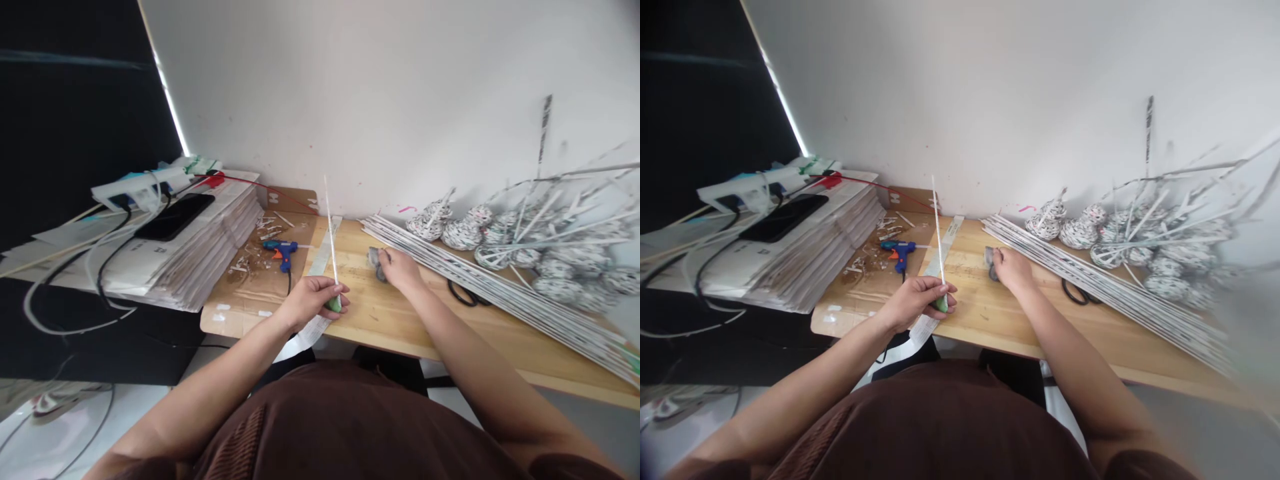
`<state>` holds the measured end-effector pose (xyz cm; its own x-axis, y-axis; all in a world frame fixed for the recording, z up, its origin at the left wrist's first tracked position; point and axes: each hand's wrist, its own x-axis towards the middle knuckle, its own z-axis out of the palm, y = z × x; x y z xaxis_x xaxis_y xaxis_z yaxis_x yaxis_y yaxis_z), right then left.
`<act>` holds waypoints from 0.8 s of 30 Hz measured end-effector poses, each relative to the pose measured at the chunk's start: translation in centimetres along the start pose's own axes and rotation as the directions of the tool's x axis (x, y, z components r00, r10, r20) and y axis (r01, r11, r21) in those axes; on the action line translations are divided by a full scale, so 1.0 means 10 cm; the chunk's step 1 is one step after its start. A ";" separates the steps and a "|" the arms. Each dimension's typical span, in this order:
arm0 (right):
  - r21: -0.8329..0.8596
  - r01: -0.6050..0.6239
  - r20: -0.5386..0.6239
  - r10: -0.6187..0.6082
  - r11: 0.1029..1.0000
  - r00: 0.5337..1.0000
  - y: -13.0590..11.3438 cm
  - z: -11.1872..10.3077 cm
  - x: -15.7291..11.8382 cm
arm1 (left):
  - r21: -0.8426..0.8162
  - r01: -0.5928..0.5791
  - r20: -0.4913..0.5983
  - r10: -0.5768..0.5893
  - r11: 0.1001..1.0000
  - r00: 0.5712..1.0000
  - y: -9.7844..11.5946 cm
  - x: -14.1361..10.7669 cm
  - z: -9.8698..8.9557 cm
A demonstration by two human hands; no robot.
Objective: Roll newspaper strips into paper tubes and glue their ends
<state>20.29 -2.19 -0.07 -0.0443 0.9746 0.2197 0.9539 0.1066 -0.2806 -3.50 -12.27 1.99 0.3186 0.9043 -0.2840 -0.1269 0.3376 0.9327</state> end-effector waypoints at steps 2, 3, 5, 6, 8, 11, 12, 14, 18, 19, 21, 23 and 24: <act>0.032 0.007 -0.025 -0.006 0.999 1.000 -0.01 0.02 0.02 | -0.002 0.002 0.007 -0.002 1.000 1.000 -0.02 0.02 0.01; 0.039 0.006 -0.045 -0.004 0.999 0.999 -0.02 0.02 0.01 | -0.001 0.005 0.011 -0.005 1.000 1.000 -0.03 0.04 0.01; 0.065 0.015 -0.132 -0.007 0.998 0.991 -0.09 -0.03 0.00 | 0.005 0.008 0.017 -0.008 1.000 1.000 -0.04 0.06 0.02; 0.094 0.031 -0.177 -0.013 0.995 0.984 -0.14 -0.07 -0.01 | 0.010 0.011 0.019 -0.011 1.000 1.000 -0.04 0.07 0.03; 0.319 0.156 -0.234 -0.081 0.935 0.969 -0.28 -0.17 -0.03 | 0.020 0.020 0.018 -0.020 1.000 1.000 -0.03 0.08 0.04; 0.794 0.097 0.182 -0.386 0.601 0.904 -0.48 -0.29 -0.04 | 0.045 0.028 0.015 -0.029 0.999 0.999 -0.03 0.11 0.06; 0.864 0.028 0.245 -0.469 0.502 0.848 -0.53 -0.29 -0.04 | 0.062 0.025 0.015 -0.026 0.998 1.000 -0.03 0.12 0.06; 0.930 -0.063 0.263 -0.536 0.362 0.802 -0.59 -0.24 -0.04 | 0.102 0.022 0.012 -0.024 0.995 1.000 -0.05 0.14 0.07; 0.957 -0.147 0.245 -0.427 0.249 0.871 -0.58 -0.06 -0.05 | 0.153 0.051 -0.003 -0.051 0.987 0.999 -0.11 0.19 0.06; 0.956 -0.173 0.257 -0.396 0.236 0.881 -0.56 -0.03 -0.06 | 0.164 0.057 0.007 -0.059 0.985 0.998 -0.13 0.21 0.06; 0.954 -0.209 0.274 -0.346 0.214 0.897 -0.52 -0.01 -0.06 | 0.188 0.060 0.029 -0.067 0.980 0.997 -0.14 0.24 0.07; 0.955 -0.207 0.270 -0.330 0.214 0.905 -0.49 -0.02 -0.07 | 0.201 0.061 0.035 -0.069 0.978 0.997 -0.15 0.26 0.08; 0.954 -0.194 0.265 -0.343 0.229 0.901 -0.49 -0.03 -0.07 | 0.205 0.061 0.033 -0.069 0.977 0.997 -0.15 0.28 0.08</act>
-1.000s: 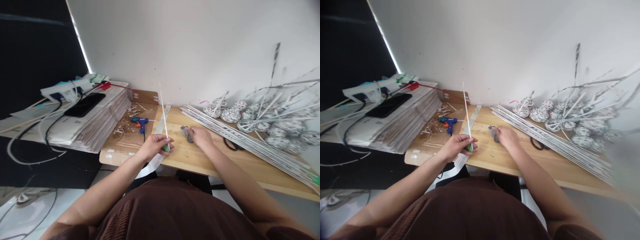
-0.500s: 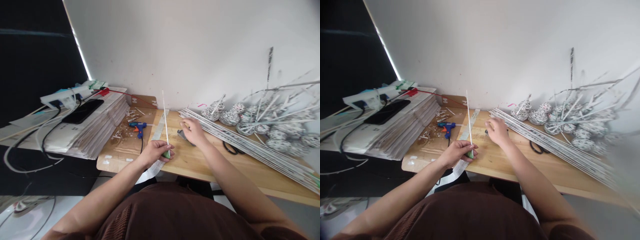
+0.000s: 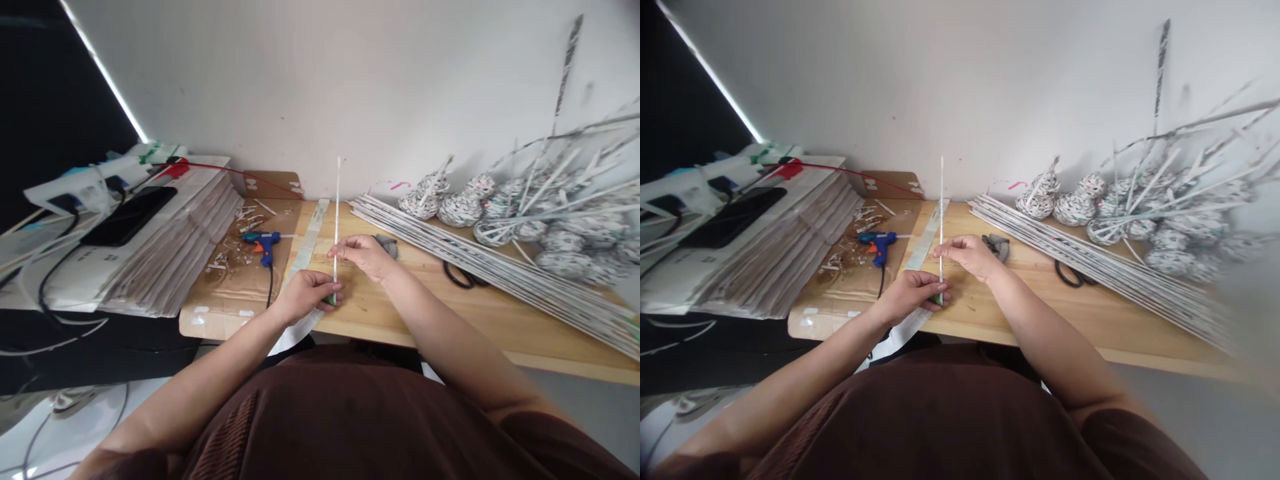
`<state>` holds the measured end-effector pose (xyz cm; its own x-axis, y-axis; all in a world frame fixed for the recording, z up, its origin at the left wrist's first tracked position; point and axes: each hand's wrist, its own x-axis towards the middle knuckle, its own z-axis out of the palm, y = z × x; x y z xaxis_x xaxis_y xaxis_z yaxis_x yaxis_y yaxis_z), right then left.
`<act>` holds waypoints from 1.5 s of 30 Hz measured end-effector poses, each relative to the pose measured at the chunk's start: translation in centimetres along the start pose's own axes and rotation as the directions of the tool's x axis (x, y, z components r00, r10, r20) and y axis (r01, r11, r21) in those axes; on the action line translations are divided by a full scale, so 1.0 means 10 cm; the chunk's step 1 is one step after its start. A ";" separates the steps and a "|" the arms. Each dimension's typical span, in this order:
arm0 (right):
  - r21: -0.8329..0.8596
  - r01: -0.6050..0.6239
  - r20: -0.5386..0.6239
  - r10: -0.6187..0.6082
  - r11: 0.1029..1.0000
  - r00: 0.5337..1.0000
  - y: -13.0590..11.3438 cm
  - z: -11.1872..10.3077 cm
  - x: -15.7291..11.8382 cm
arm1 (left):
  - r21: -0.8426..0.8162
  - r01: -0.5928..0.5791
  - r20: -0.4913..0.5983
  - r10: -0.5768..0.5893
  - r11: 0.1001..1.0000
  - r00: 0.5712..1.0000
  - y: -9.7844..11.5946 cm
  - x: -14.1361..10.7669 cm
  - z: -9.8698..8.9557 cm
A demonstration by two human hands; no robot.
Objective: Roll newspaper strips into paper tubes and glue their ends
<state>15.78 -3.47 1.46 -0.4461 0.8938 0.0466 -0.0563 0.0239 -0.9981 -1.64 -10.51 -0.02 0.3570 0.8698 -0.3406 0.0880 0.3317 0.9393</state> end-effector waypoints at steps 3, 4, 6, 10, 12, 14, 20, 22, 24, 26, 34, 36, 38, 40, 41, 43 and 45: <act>-0.076 0.024 0.041 -0.021 0.997 0.999 -0.02 0.00 -0.01 | -0.006 -0.002 -0.009 0.002 1.000 1.000 -0.01 0.02 0.01; -0.096 0.032 0.029 -0.029 0.995 0.999 -0.02 0.00 -0.01 | -0.010 -0.003 -0.009 0.003 1.000 1.000 -0.01 0.02 0.02; -0.119 0.043 -0.042 -0.048 0.992 0.998 0.00 0.01 -0.01 | -0.018 -0.002 -0.007 0.002 1.000 1.000 -0.02 0.01 0.03; -0.088 0.049 -0.068 -0.055 0.995 0.996 0.02 -0.02 0.00 | -0.014 -0.003 -0.015 0.003 1.000 1.000 0.00 -0.02 0.04; -0.040 0.032 0.021 -0.031 0.999 0.999 0.02 -0.04 -0.01 | -0.016 -0.003 -0.025 0.003 1.000 1.000 0.00 -0.03 0.04; -0.006 0.005 0.068 -0.005 1.000 0.998 0.02 -0.05 -0.01 | -0.013 -0.006 -0.023 0.006 1.000 1.000 0.00 -0.04 0.04; 0.004 -0.011 -0.024 0.012 1.000 1.000 0.04 0.01 0.00 | -0.001 -0.011 -0.024 0.011 1.000 1.000 0.00 -0.07 0.07; -0.007 -0.006 0.021 0.006 1.000 1.000 0.03 0.02 -0.01 | -0.007 -0.009 -0.026 0.009 1.000 1.000 0.00 -0.07 0.07; -0.036 -0.009 0.082 0.012 0.999 0.997 0.02 0.01 -0.03 | -0.015 -0.010 -0.025 0.010 1.000 1.000 -0.01 -0.07 0.06; -0.066 -0.012 0.098 0.018 0.998 0.995 0.02 0.01 -0.03 | -0.029 -0.008 -0.030 0.007 1.000 1.000 -0.03 -0.06 0.06; 0.001 -0.012 -0.012 0.012 1.000 1.000 0.02 0.05 -0.02 | -0.041 -0.005 -0.040 0.003 0.999 0.999 -0.04 -0.06 0.04; -0.005 -0.016 0.040 0.016 1.000 0.999 -0.01 0.05 -0.03 | -0.042 -0.008 -0.051 0.005 0.999 0.999 -0.01 -0.06 0.04; -0.009 -0.029 0.115 0.030 1.000 0.993 -0.02 0.05 -0.04 | -0.047 -0.006 -0.052 0.003 0.999 0.999 0.00 -0.07 0.04; 0.003 -0.054 0.128 0.053 0.999 0.990 -0.02 0.05 -0.04 | -0.053 -0.001 -0.047 -0.001 0.999 0.999 0.01 -0.08 0.05; 0.019 -0.063 0.101 0.061 0.998 0.993 -0.02 0.04 -0.04 | -0.053 0.000 -0.045 -0.002 0.999 0.999 0.00 -0.08 0.05; 0.057 -0.069 0.037 0.067 0.996 0.997 0.00 0.04 -0.03 | -0.045 -0.002 -0.049 -0.001 0.999 0.999 0.00 -0.09 0.06; 0.083 -0.066 0.030 0.064 0.994 0.998 0.00 0.03 -0.03 | -0.038 -0.004 -0.060 0.002 0.999 0.998 0.00 -0.09 0.07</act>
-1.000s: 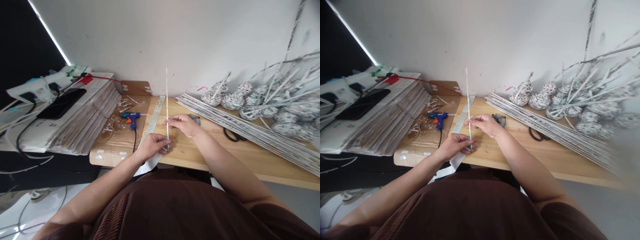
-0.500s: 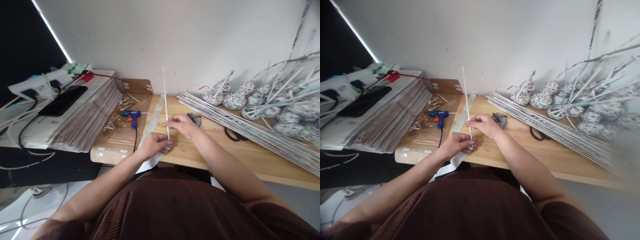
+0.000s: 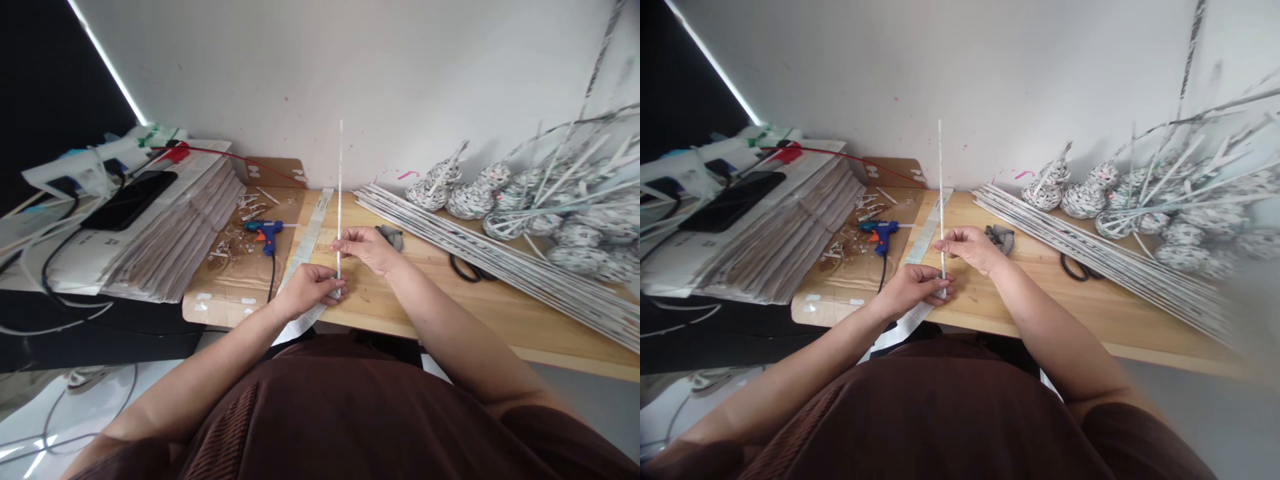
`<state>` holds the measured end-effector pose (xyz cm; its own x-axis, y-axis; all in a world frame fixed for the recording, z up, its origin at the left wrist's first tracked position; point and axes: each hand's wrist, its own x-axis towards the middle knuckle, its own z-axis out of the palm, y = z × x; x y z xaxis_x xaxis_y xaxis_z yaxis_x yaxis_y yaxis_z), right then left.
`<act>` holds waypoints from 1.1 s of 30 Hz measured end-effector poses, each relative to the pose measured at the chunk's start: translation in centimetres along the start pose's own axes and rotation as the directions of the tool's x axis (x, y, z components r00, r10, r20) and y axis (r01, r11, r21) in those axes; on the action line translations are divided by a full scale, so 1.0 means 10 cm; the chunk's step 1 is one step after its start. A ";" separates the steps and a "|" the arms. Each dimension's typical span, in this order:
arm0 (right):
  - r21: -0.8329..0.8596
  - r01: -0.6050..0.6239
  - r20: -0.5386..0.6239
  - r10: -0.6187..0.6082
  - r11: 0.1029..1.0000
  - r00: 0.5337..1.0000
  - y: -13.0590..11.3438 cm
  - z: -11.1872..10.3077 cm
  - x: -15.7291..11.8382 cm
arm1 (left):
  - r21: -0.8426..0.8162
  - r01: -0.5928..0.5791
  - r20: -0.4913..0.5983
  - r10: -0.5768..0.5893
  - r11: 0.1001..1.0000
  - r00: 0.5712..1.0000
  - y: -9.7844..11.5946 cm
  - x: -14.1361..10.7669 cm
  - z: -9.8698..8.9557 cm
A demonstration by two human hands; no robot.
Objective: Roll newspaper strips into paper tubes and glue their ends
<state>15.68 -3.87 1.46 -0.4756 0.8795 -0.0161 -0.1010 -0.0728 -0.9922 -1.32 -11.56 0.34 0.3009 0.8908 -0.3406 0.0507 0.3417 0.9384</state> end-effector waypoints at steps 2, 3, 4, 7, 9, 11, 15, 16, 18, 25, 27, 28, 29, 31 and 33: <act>-0.011 -0.007 0.064 0.008 1.000 0.998 -0.01 -0.01 -0.01 | 0.001 0.001 -0.011 -0.001 1.000 1.000 0.01 0.00 0.00; -0.024 -0.012 0.090 0.014 1.000 0.996 -0.01 0.00 -0.01 | 0.001 0.003 -0.013 -0.003 1.000 1.000 0.01 0.00 0.00; -0.039 -0.016 0.098 0.019 0.999 0.995 -0.01 0.00 -0.01 | 0.004 0.002 -0.010 -0.002 1.000 1.000 0.01 0.00 0.00; -0.039 -0.015 -0.004 0.015 0.999 1.000 -0.01 0.02 -0.01 | 0.023 -0.005 0.006 0.004 1.000 1.000 0.01 0.00 0.00; -0.015 -0.012 -0.042 0.011 1.000 0.999 -0.02 0.02 -0.01 | 0.029 -0.010 0.011 0.010 1.000 1.000 0.01 0.00 0.00; -0.008 -0.022 0.033 0.023 1.000 0.999 -0.03 0.02 -0.02 | 0.028 -0.010 0.005 0.010 1.000 1.000 0.00 0.00 0.00; -0.032 -0.030 0.076 0.033 0.999 0.997 -0.01 0.01 -0.01 | 0.030 -0.014 0.005 0.013 0.999 1.000 -0.03 0.02 -0.01; -0.028 -0.024 0.023 0.025 0.999 0.999 0.00 0.01 -0.01 | 0.033 -0.014 0.010 0.014 0.999 1.000 -0.04 0.02 -0.01; -0.009 -0.011 -0.052 0.011 1.000 0.999 0.02 0.00 0.00 | 0.037 -0.013 0.012 0.013 0.999 1.000 -0.05 0.02 -0.01; 0.013 -0.030 0.044 0.029 0.999 0.999 0.01 -0.01 0.00 | 0.034 -0.013 0.007 0.012 0.999 1.000 -0.02 0.00 -0.01; 0.037 -0.027 -0.055 0.029 0.999 0.998 0.01 0.00 0.00 | 0.039 -0.010 0.018 0.009 0.999 1.000 -0.01 -0.01 0.00; 0.045 -0.022 -0.065 0.025 0.999 0.998 0.01 0.00 0.00 | 0.039 -0.009 0.017 0.008 0.999 1.000 0.00 -0.01 0.00; 0.045 -0.020 -0.037 0.021 0.999 0.999 0.01 0.00 0.00 | 0.036 -0.008 0.011 0.008 0.999 1.000 0.00 -0.01 0.00; 0.016 -0.021 0.062 0.020 1.000 0.998 0.01 0.00 0.00 | 0.030 -0.012 -0.006 0.012 0.999 1.000 0.00 0.00 0.00; -0.014 -0.024 0.091 0.025 1.000 0.996 0.02 0.00 0.00 | 0.029 -0.014 -0.007 0.014 0.999 1.000 0.00 0.00 -0.01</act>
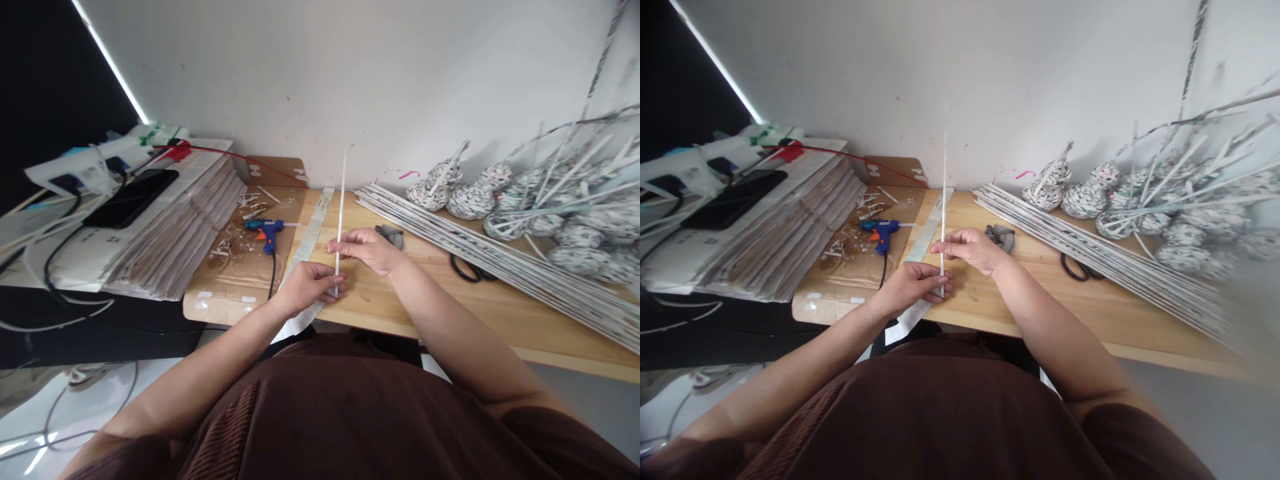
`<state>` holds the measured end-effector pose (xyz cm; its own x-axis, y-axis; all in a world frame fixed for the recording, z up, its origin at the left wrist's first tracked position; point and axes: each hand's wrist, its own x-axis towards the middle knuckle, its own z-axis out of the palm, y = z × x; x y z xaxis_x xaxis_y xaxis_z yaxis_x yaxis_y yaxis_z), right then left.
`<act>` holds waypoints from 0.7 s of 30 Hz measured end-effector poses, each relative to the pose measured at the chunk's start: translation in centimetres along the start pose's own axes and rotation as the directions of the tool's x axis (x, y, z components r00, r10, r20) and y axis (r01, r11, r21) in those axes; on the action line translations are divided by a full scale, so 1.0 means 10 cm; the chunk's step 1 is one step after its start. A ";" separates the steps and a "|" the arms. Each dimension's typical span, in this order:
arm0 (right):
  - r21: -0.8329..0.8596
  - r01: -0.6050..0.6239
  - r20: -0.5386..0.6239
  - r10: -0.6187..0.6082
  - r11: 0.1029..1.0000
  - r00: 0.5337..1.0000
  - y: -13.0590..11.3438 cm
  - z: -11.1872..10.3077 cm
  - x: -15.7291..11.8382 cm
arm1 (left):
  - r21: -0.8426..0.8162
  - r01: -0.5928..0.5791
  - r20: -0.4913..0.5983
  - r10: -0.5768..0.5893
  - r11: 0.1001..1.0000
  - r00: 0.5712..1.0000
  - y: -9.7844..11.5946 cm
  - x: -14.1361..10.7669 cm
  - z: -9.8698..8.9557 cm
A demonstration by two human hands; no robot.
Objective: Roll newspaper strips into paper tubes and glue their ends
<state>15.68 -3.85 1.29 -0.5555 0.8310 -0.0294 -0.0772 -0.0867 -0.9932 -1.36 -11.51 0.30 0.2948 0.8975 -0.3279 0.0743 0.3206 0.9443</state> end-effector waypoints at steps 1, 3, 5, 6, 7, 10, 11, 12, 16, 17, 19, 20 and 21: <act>-0.006 0.001 -0.031 -0.001 1.000 1.000 0.00 0.00 0.00 | -0.001 -0.001 0.006 0.001 1.000 1.000 0.00 0.00 0.00; 0.001 0.018 -0.122 -0.017 1.000 0.992 0.00 0.00 0.01 | -0.004 -0.002 0.015 0.002 1.000 1.000 -0.01 0.01 -0.01; 0.011 0.029 -0.111 -0.028 1.000 0.993 -0.01 -0.01 0.00 | -0.008 0.001 0.014 -0.001 1.000 1.000 -0.01 0.01 -0.02; 0.007 0.028 -0.067 -0.028 1.000 0.997 -0.01 -0.01 0.00 | -0.011 0.004 0.011 -0.004 1.000 1.000 0.00 0.01 -0.02; -0.002 0.024 -0.018 -0.024 1.000 1.000 -0.02 -0.01 -0.01 | -0.014 0.007 0.008 -0.007 1.000 1.000 0.01 0.01 -0.02; -0.023 0.015 -0.028 -0.016 1.000 0.999 -0.03 -0.02 -0.01 | -0.013 0.016 0.010 -0.016 1.000 1.000 0.03 0.01 -0.01; -0.017 0.016 -0.083 -0.018 1.000 0.996 -0.03 -0.02 0.00 | -0.008 0.021 0.013 -0.021 1.000 1.000 0.04 0.01 -0.01; -0.004 0.022 -0.135 -0.022 1.000 0.991 -0.03 -0.02 0.00 | -0.003 0.024 0.014 -0.024 1.000 1.000 0.04 0.00 -0.01; 0.000 0.025 -0.036 -0.025 1.000 0.999 -0.03 -0.03 -0.01 | 0.001 0.029 0.007 -0.029 1.000 1.000 0.04 0.00 -0.01; -0.020 0.022 0.012 -0.021 1.000 1.000 -0.03 -0.03 -0.01 | -0.001 0.025 0.005 -0.025 1.000 1.000 0.04 0.00 -0.02; -0.050 0.023 0.015 -0.022 0.999 1.000 -0.02 -0.04 -0.01 | -0.005 0.023 0.010 -0.023 1.000 1.000 0.04 0.00 -0.02; -0.051 0.031 -0.037 -0.033 0.998 0.999 -0.01 -0.04 0.00 | -0.008 0.027 0.015 -0.027 1.000 1.000 0.04 0.00 -0.02; -0.045 0.041 -0.097 -0.045 0.998 0.994 0.00 -0.04 0.00 | -0.011 0.033 0.022 -0.032 0.999 0.999 0.04 0.00 -0.01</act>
<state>15.98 -3.64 1.28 -0.4685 0.8834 0.0049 -0.0626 -0.0277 -0.9977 -1.48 -11.37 0.70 0.3130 0.8798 -0.3578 0.0736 0.3531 0.9327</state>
